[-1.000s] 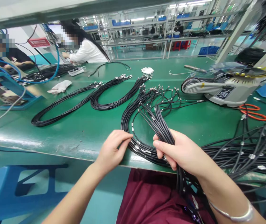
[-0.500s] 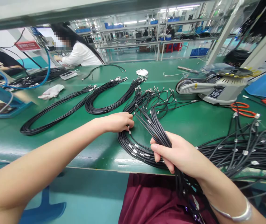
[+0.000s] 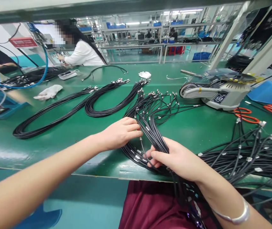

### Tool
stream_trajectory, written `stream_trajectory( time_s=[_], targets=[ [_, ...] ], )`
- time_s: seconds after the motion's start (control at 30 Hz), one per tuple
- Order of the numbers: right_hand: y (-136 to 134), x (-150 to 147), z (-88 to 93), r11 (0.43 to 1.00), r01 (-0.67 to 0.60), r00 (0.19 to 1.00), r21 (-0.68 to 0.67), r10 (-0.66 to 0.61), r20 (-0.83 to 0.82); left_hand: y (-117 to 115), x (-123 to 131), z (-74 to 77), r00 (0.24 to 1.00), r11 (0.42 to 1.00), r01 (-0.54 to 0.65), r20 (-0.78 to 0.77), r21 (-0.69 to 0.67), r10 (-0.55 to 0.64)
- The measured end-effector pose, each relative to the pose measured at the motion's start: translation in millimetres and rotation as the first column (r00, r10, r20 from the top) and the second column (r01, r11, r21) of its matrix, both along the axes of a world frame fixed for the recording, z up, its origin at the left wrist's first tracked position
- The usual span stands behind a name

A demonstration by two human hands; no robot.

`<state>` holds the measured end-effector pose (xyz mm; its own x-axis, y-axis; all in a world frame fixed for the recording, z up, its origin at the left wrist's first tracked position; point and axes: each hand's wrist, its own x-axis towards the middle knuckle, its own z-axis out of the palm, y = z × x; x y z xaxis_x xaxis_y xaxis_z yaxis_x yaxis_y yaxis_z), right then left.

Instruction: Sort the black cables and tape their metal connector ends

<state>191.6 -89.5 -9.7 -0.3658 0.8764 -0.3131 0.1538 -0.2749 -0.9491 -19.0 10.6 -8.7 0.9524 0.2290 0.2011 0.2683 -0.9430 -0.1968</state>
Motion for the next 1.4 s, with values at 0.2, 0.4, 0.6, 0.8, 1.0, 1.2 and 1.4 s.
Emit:
stream_trajectory(
  time_s=[0.2,0.4,0.6,0.8,1.0,1.2,1.4],
  targets=[
    [-2,0,9.2,0.999,0.031,0.999,0.006,-0.031,0.044,-24,2,-23.1,0.979,0.994,-0.102,0.173,-0.046,0.109],
    [-3,3,-0.5,1.000,-0.022,1.000,-0.013,0.022,-0.004,-41,5,-21.8,0.966,0.995,-0.074,0.243,-0.070,0.089],
    [-6,2,-3.2,0.992,-0.046,0.997,-0.116,0.038,-0.070,-41,4,-25.9,0.792,0.865,-0.304,0.399,-0.399,0.463],
    [-4,-4,-1.6,0.996,-0.005,0.999,-0.094,0.001,-0.044,-75,41,-27.5,0.142,0.021,0.465,0.098,-0.885,0.985],
    [-4,-7,-6.3,0.999,-0.040,0.998,0.001,0.040,-0.049,-97,58,-30.4,0.063,-0.103,0.815,-0.090,-0.570,0.994],
    [-3,2,-5.0,0.981,-0.030,0.983,0.191,-0.005,0.183,-144,60,-38.1,0.034,-0.105,0.829,-0.139,-0.549,0.990],
    [-1,6,-3.5,0.990,-0.051,0.994,0.131,0.038,0.102,-158,75,-42.0,0.036,-0.076,0.768,-0.075,-0.636,0.996]
  ],
)
